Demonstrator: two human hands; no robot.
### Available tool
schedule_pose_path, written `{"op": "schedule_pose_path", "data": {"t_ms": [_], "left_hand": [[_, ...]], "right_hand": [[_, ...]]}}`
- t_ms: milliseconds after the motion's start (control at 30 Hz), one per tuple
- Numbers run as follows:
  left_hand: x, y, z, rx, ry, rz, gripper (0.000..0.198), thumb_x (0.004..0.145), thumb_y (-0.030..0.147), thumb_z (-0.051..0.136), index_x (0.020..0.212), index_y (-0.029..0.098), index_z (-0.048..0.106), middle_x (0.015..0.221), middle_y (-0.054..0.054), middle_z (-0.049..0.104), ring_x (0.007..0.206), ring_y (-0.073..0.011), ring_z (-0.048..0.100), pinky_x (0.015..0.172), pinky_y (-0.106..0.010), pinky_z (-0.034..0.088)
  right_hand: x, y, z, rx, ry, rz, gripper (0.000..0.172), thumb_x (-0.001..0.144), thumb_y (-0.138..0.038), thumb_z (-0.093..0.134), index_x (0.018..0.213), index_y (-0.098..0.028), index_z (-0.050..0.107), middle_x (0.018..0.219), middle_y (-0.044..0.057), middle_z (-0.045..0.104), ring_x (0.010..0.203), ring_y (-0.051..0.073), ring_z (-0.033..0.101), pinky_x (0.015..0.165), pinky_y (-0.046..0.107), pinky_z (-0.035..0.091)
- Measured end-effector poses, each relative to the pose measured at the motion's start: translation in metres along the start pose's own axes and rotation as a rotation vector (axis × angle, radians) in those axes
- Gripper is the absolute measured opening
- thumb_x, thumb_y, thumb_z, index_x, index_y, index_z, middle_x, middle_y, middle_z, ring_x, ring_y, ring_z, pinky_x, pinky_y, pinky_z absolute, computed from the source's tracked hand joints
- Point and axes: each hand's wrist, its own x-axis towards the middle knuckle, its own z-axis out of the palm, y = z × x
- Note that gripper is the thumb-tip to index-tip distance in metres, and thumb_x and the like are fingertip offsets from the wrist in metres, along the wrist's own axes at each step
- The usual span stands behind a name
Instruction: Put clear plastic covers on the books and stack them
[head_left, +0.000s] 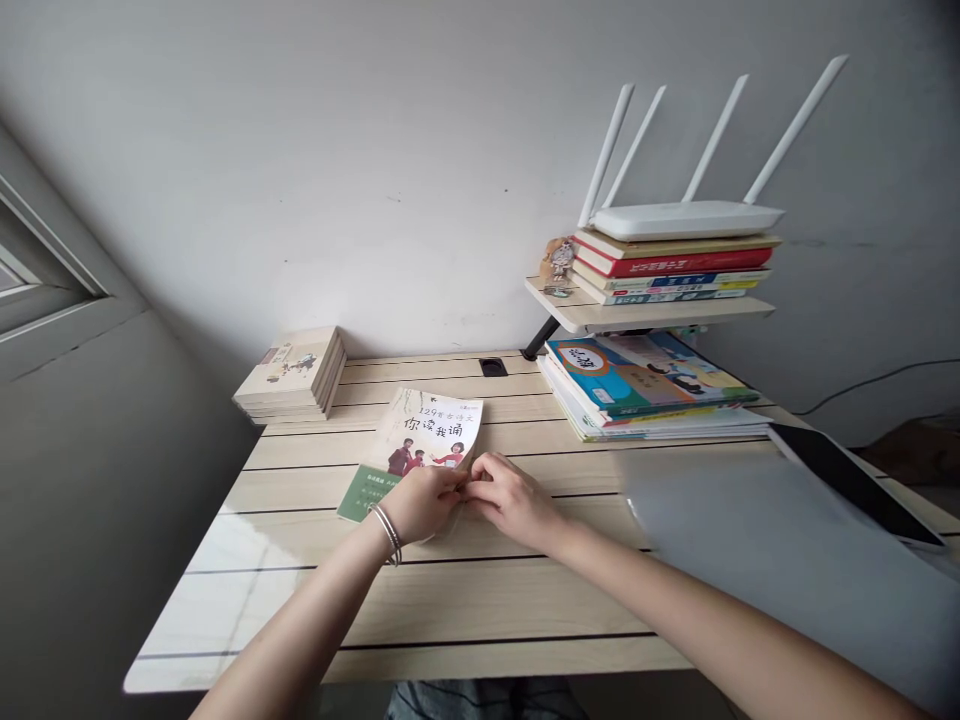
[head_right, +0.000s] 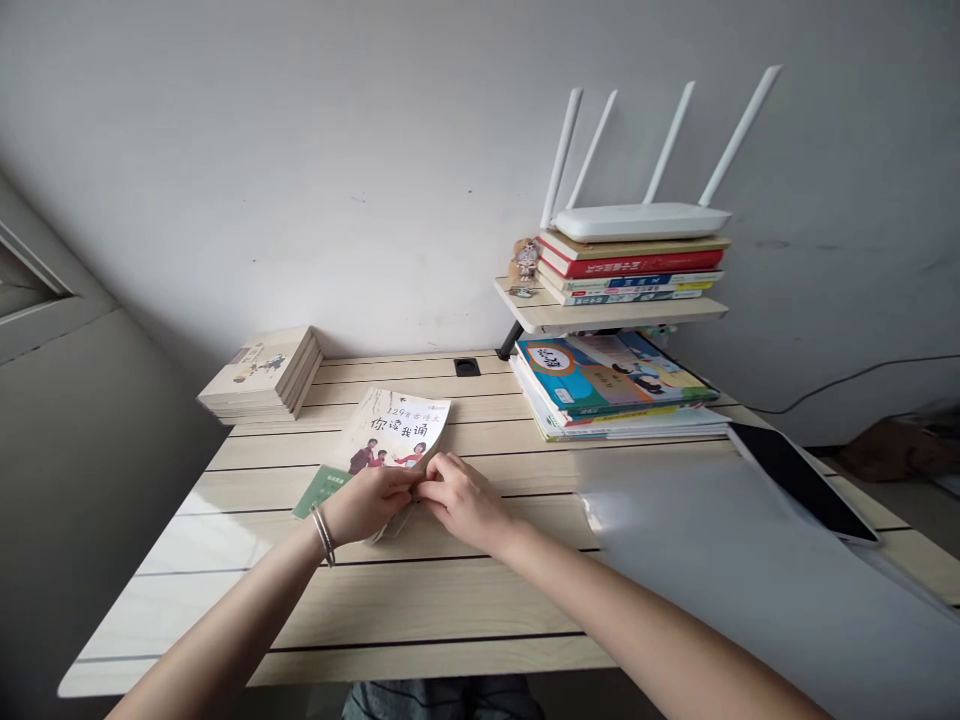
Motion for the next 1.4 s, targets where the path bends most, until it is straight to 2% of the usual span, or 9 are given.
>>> {"op": "schedule_pose_path", "data": {"t_ms": [267, 533, 633, 733, 833, 1033, 1233, 1400], "left_hand": [[-0.001, 0.002, -0.001, -0.047, 0.020, 0.003, 0.031, 0.077, 0.009, 0.041, 0.095, 0.019, 0.064, 0.089, -0.001, 0.069, 0.082, -0.0147, 0.061, 0.077, -0.024, 0.045], [0.000, 0.002, 0.001, 0.052, 0.048, 0.006, 0.031, 0.077, 0.010, 0.041, 0.092, 0.020, 0.067, 0.088, -0.002, 0.070, 0.081, -0.0153, 0.063, 0.075, -0.024, 0.047], [0.000, 0.004, 0.005, 0.090, 0.079, -0.015, 0.033, 0.077, 0.009, 0.042, 0.097, 0.019, 0.067, 0.092, -0.005, 0.070, 0.083, -0.0168, 0.063, 0.076, -0.025, 0.048], [0.000, 0.006, 0.011, 0.131, 0.116, -0.009, 0.035, 0.077, 0.007, 0.042, 0.101, 0.017, 0.066, 0.093, -0.008, 0.069, 0.085, -0.0181, 0.063, 0.076, -0.027, 0.049], [0.001, 0.008, 0.017, 0.175, 0.133, 0.005, 0.034, 0.076, 0.004, 0.041, 0.096, 0.015, 0.066, 0.090, -0.009, 0.068, 0.084, -0.0181, 0.063, 0.076, -0.027, 0.049], [0.000, 0.008, 0.019, 0.160, 0.153, -0.008, 0.031, 0.077, 0.003, 0.041, 0.091, 0.015, 0.066, 0.086, -0.008, 0.068, 0.081, -0.0166, 0.063, 0.075, -0.026, 0.048], [-0.001, 0.005, 0.022, 0.119, 0.206, -0.065, 0.033, 0.078, 0.004, 0.040, 0.098, 0.014, 0.065, 0.092, -0.009, 0.069, 0.081, -0.0168, 0.064, 0.075, -0.027, 0.050], [-0.002, 0.005, 0.025, 0.135, 0.215, -0.045, 0.030, 0.079, 0.004, 0.039, 0.089, 0.014, 0.066, 0.087, -0.010, 0.067, 0.080, -0.0172, 0.064, 0.073, -0.028, 0.051]], "right_hand": [[0.000, -0.002, 0.002, -0.094, 0.026, -0.101, 0.023, 0.086, -0.017, 0.048, 0.079, -0.023, 0.070, 0.081, 0.005, 0.056, 0.078, 0.017, 0.046, 0.070, 0.030, 0.045], [-0.008, 0.002, 0.003, -0.077, -0.038, -0.116, 0.028, 0.088, -0.018, 0.043, 0.085, -0.024, 0.070, 0.085, 0.007, 0.060, 0.079, 0.019, 0.048, 0.071, 0.033, 0.045], [-0.014, 0.003, 0.003, -0.087, -0.093, -0.125, 0.026, 0.086, -0.016, 0.044, 0.089, -0.022, 0.069, 0.087, 0.008, 0.060, 0.082, 0.020, 0.048, 0.072, 0.034, 0.046], [-0.020, 0.004, 0.001, -0.072, -0.150, -0.121, 0.026, 0.082, -0.012, 0.047, 0.097, -0.021, 0.067, 0.091, 0.008, 0.059, 0.085, 0.020, 0.048, 0.076, 0.035, 0.045], [-0.024, 0.006, -0.002, -0.045, -0.166, -0.109, 0.028, 0.080, -0.011, 0.048, 0.099, -0.020, 0.066, 0.094, 0.008, 0.059, 0.087, 0.021, 0.049, 0.079, 0.036, 0.045], [-0.021, 0.000, -0.009, -0.004, -0.121, -0.081, 0.025, 0.083, -0.012, 0.045, 0.097, -0.019, 0.065, 0.096, 0.009, 0.060, 0.090, 0.020, 0.051, 0.080, 0.036, 0.046], [-0.026, -0.013, -0.003, 0.052, -0.148, -0.203, 0.023, 0.086, -0.023, 0.049, 0.104, -0.020, 0.063, 0.100, 0.008, 0.064, 0.101, 0.021, 0.054, 0.087, 0.037, 0.046], [-0.027, 0.000, 0.001, 0.098, -0.127, -0.153, 0.029, 0.088, -0.019, 0.044, 0.112, -0.021, 0.061, 0.110, 0.008, 0.065, 0.106, 0.018, 0.057, 0.098, 0.039, 0.042]]}}
